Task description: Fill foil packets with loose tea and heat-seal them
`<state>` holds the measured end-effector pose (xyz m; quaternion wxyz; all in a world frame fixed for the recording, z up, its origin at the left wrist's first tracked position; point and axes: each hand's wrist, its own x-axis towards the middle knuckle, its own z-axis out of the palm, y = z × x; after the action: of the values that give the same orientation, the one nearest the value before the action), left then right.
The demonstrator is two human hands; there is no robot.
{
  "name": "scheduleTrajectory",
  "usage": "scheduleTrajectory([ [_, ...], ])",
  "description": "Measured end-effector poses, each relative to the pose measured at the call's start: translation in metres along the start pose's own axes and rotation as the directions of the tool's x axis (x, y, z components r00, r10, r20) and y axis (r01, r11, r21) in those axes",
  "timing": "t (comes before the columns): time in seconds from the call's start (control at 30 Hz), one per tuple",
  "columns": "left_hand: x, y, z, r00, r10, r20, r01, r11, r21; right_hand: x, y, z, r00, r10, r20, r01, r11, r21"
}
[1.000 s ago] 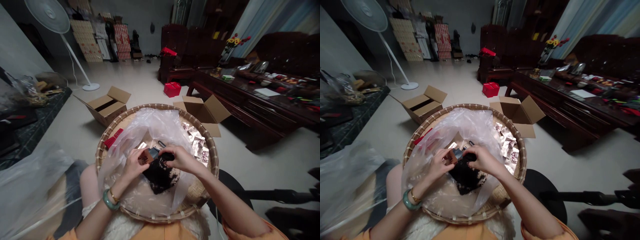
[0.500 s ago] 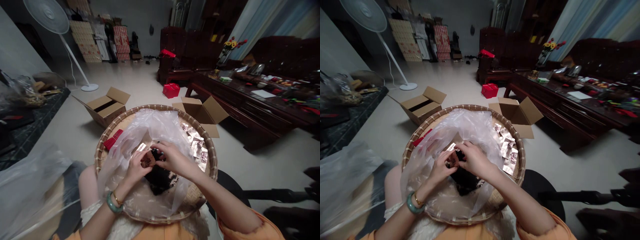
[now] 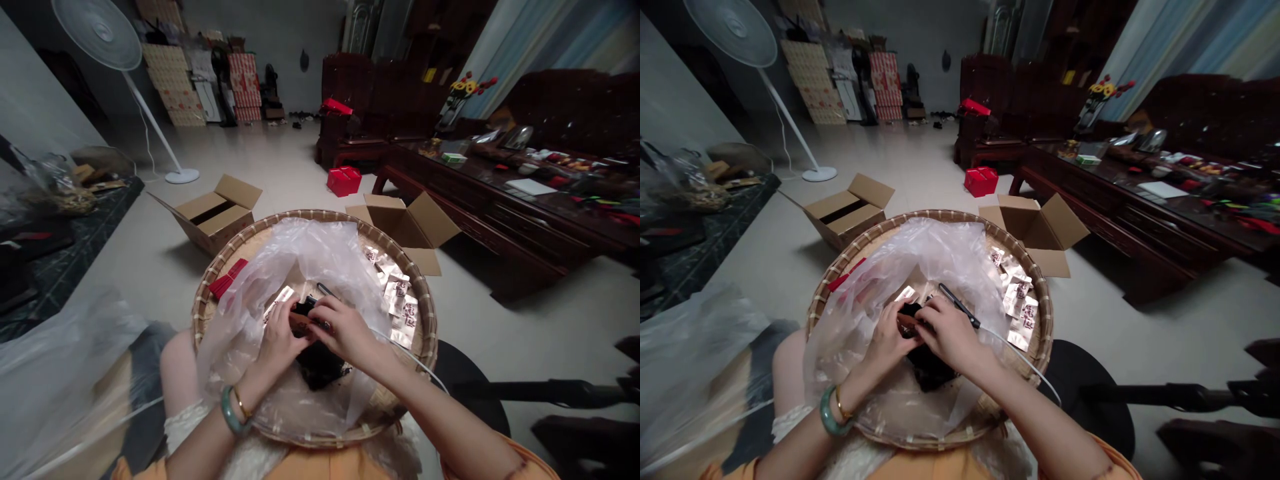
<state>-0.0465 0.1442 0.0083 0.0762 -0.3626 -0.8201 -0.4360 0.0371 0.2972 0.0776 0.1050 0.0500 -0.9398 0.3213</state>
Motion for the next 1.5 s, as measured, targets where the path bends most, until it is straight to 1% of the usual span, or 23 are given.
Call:
scheduleTrajectory([
  [0.1,0.003,0.001,-0.002,0.994,-0.048,0.097,0.055,0.996,-0.071,0.001,0.001,-0.002,0.997,-0.052,-0.049,0.056,0.995,0.080],
  [0.17,0.007,0.001,-0.006,0.971,-0.119,0.208,0.160,0.968,-0.194,0.003,0.003,-0.004,0.998,-0.064,-0.030,0.067,0.989,0.128],
  [0.2,0.009,0.001,-0.008,0.944,-0.161,0.287,0.240,0.935,-0.263,0.004,0.005,-0.005,0.998,-0.052,-0.024,0.055,0.988,0.147],
  [0.27,0.012,0.001,-0.011,0.870,-0.224,0.440,0.398,0.845,-0.357,0.006,0.010,-0.006,0.999,-0.007,-0.044,0.015,0.982,0.188],
  [0.3,0.013,0.001,-0.013,0.838,-0.244,0.487,0.457,0.803,-0.384,0.007,0.013,-0.006,0.997,0.023,-0.069,-0.008,0.976,0.217],
  [0.33,0.014,0.001,-0.014,0.818,-0.256,0.515,0.497,0.765,-0.410,0.007,0.017,-0.005,0.994,0.062,-0.093,-0.036,0.965,0.259],
  [0.4,0.014,0.002,-0.016,0.807,-0.284,0.518,0.550,0.680,-0.485,0.007,0.025,-0.003,0.980,0.168,-0.105,-0.116,0.917,0.381],
  [0.47,0.014,0.002,-0.017,0.787,-0.339,0.515,0.608,0.566,-0.557,0.004,0.035,0.000,0.954,0.289,-0.073,-0.224,0.856,0.466],
  [0.5,0.014,0.002,-0.018,0.770,-0.376,0.515,0.636,0.511,-0.578,0.002,0.039,0.003,0.945,0.324,-0.045,-0.269,0.849,0.454],
  [0.53,0.014,0.003,-0.019,0.753,-0.414,0.512,0.658,0.466,-0.592,0.000,0.044,0.005,0.943,0.333,-0.019,-0.300,0.871,0.389],
  [0.57,0.014,0.003,-0.019,0.739,-0.447,0.504,0.672,0.435,-0.599,-0.003,0.049,0.008,0.945,0.326,0.000,-0.314,0.910,0.270],
  [0.63,0.013,0.005,-0.019,0.719,-0.489,0.494,0.688,0.406,-0.601,-0.006,0.057,0.015,0.949,0.314,0.027,-0.312,0.949,-0.050],
  [0.7,0.012,0.006,-0.018,0.704,-0.503,0.501,0.703,0.392,-0.594,-0.006,0.066,0.022,0.933,0.358,0.046,-0.326,0.891,-0.317],
  [0.73,0.011,0.007,-0.017,0.696,-0.506,0.510,0.711,0.382,-0.591,-0.005,0.071,0.026,0.916,0.396,0.063,-0.341,0.852,-0.396],
  [0.8,0.009,0.008,-0.014,0.679,-0.502,0.535,0.725,0.350,-0.592,-0.001,0.078,0.031,0.882,0.458,0.115,-0.363,0.813,-0.455],
  [0.87,0.007,0.009,-0.012,0.669,-0.494,0.555,0.734,0.320,-0.599,0.004,0.084,0.035,0.866,0.475,0.155,-0.370,0.818,-0.440],
  [1.03,0.006,0.009,-0.011,0.663,-0.507,0.551,0.735,0.303,-0.607,0.009,0.095,0.035,0.879,0.450,0.158,-0.368,0.852,-0.373],
  [1.1,0.007,0.008,-0.012,0.657,-0.519,0.547,0.740,0.305,-0.600,0.008,0.099,0.025,0.894,0.421,0.155,-0.361,0.880,-0.308],
  [1.17,0.007,0.008,-0.012,0.647,-0.531,0.547,0.749,0.309,-0.586,0.005,0.100,0.007,0.920,0.366,0.137,-0.351,0.928,-0.126],
  [1.23,0.008,0.007,-0.012,0.641,-0.540,0.545,0.755,0.315,-0.576,0.001,0.093,-0.014,0.945,0.297,0.138,-0.314,0.941,0.125],
  [1.3,0.008,0.008,-0.010,0.639,-0.542,0.545,0.757,0.318,-0.571,-0.001,0.078,-0.034,0.960,0.218,0.177,-0.260,0.930,0.261],
  [1.4,0.010,0.012,-0.006,0.667,-0.513,0.540,0.734,0.326,-0.596,0.000,0.049,-0.048,0.960,0.111,0.257,-0.168,0.962,0.213],
  [1.5,0.012,0.017,-0.004,0.712,-0.466,0.525,0.693,0.347,-0.631,0.006,0.027,-0.047,0.958,0.048,0.283,-0.098,0.982,0.164],
])
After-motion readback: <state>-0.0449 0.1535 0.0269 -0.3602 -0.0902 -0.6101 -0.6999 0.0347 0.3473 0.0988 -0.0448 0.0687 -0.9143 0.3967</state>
